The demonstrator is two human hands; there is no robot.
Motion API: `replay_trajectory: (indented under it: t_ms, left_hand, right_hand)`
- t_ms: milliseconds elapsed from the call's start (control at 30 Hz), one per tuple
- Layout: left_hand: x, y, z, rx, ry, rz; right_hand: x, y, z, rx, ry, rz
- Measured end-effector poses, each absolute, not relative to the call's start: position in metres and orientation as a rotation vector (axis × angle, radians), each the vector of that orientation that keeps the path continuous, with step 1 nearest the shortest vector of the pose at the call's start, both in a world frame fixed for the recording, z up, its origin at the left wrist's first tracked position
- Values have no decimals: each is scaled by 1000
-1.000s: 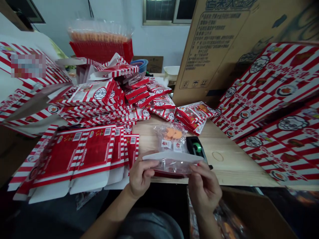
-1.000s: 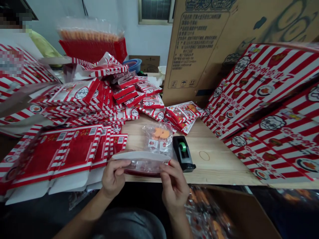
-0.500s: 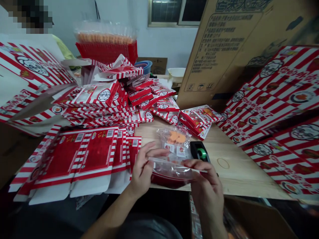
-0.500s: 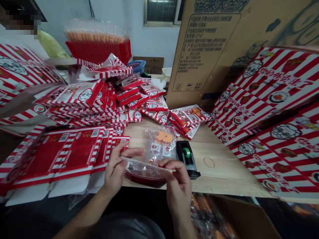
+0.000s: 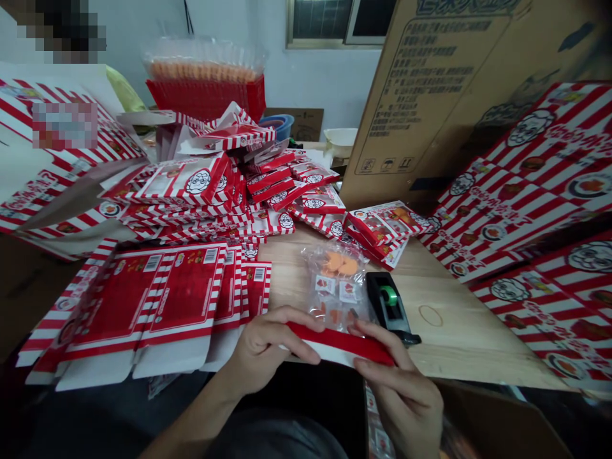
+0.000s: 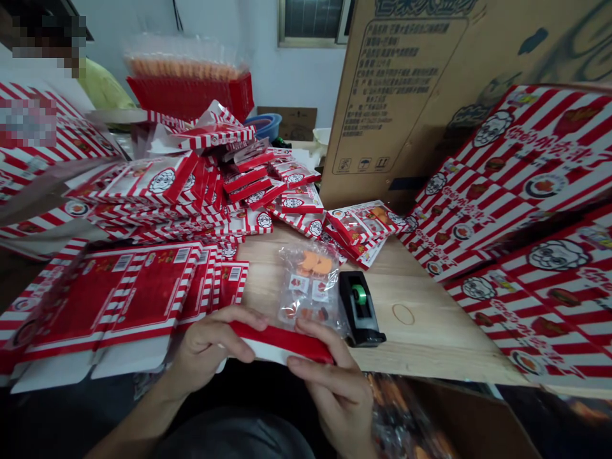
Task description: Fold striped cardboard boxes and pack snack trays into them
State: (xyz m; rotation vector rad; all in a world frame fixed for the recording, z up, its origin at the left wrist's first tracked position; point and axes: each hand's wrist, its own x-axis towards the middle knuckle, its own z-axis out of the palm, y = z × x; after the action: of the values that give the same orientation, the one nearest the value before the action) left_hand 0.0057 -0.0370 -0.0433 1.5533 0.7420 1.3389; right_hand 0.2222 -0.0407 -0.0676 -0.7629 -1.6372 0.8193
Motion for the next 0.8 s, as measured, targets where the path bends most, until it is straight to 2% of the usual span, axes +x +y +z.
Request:
replay_trajectory:
  t_ms: [333,567,800]
  left_hand:
    - [6,-33,-30,2008,766,1298]
    - [-11,-34,-35,1805,744,1038]
    - [-15,-38,-31,1636,792,1073]
  right_hand:
    - [211,-44,-43,-993,-1640,742]
    - [213,-39,-44,-940,-1629,826]
    - [221,-28,-48,-748,-1646,946]
